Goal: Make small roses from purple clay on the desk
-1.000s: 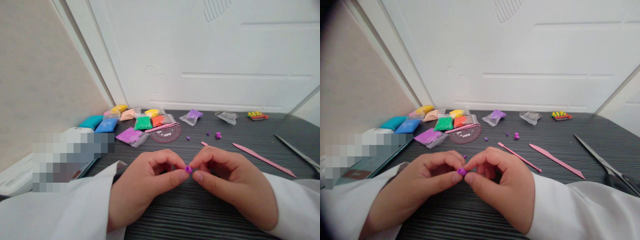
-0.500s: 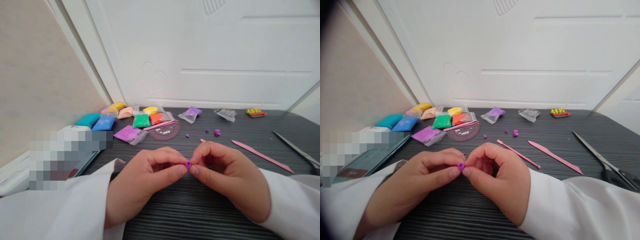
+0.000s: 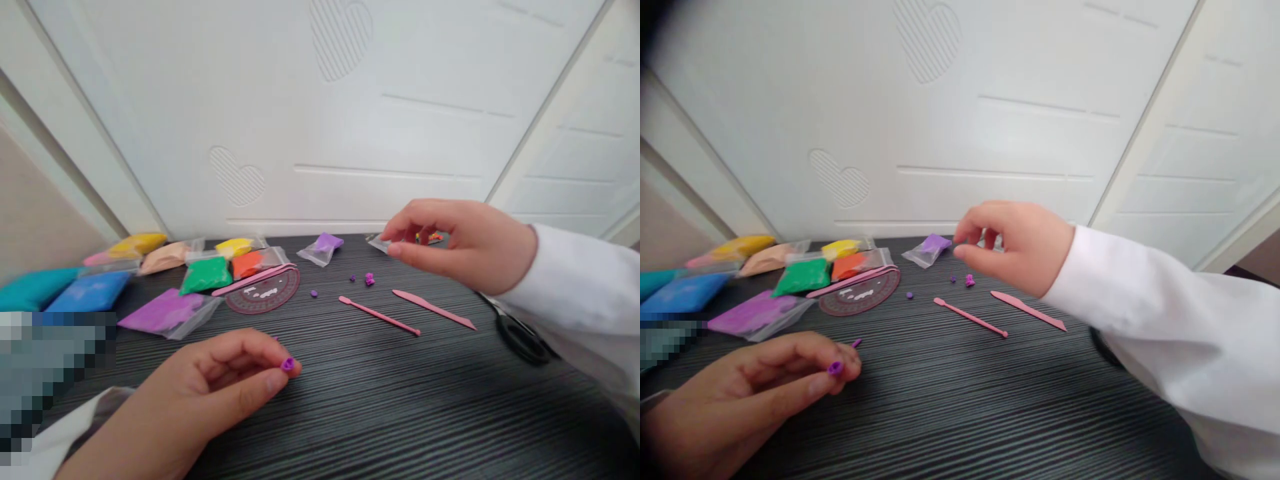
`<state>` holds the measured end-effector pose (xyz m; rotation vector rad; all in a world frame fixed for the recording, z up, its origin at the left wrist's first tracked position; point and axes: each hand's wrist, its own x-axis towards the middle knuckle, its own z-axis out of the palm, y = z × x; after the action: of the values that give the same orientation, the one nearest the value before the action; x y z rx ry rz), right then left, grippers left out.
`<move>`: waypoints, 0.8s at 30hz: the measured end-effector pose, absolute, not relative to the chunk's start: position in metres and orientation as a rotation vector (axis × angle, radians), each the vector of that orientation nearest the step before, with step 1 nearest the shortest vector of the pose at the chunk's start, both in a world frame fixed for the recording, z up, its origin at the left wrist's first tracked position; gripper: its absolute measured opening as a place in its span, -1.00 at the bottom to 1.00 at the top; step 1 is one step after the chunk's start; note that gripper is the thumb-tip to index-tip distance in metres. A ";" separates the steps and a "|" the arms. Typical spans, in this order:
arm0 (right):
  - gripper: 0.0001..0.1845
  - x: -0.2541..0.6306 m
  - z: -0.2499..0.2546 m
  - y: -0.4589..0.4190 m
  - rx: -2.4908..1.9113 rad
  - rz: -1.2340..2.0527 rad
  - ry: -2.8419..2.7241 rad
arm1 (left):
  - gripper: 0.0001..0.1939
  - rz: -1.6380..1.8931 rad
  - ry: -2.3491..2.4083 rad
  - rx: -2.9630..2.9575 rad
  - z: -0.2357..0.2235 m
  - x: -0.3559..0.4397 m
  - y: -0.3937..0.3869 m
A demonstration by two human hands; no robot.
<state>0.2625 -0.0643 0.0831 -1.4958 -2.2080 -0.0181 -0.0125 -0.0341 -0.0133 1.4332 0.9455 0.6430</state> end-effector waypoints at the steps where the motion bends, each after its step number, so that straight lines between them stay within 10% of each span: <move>1: -0.80 0.273 0.087 -0.062 -1.601 -0.024 -2.207 | -0.92 0.630 0.964 1.399 -0.012 -0.010 -0.035; 24: -0.80 0.234 0.004 -0.074 -1.600 0.091 -2.338 | -0.91 0.622 0.785 1.139 -0.001 -0.007 -0.044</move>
<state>0.2344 -0.0735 0.0041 -1.6005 -2.3384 0.0910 -0.0067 -0.0441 -0.0010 1.1390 0.7851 0.6218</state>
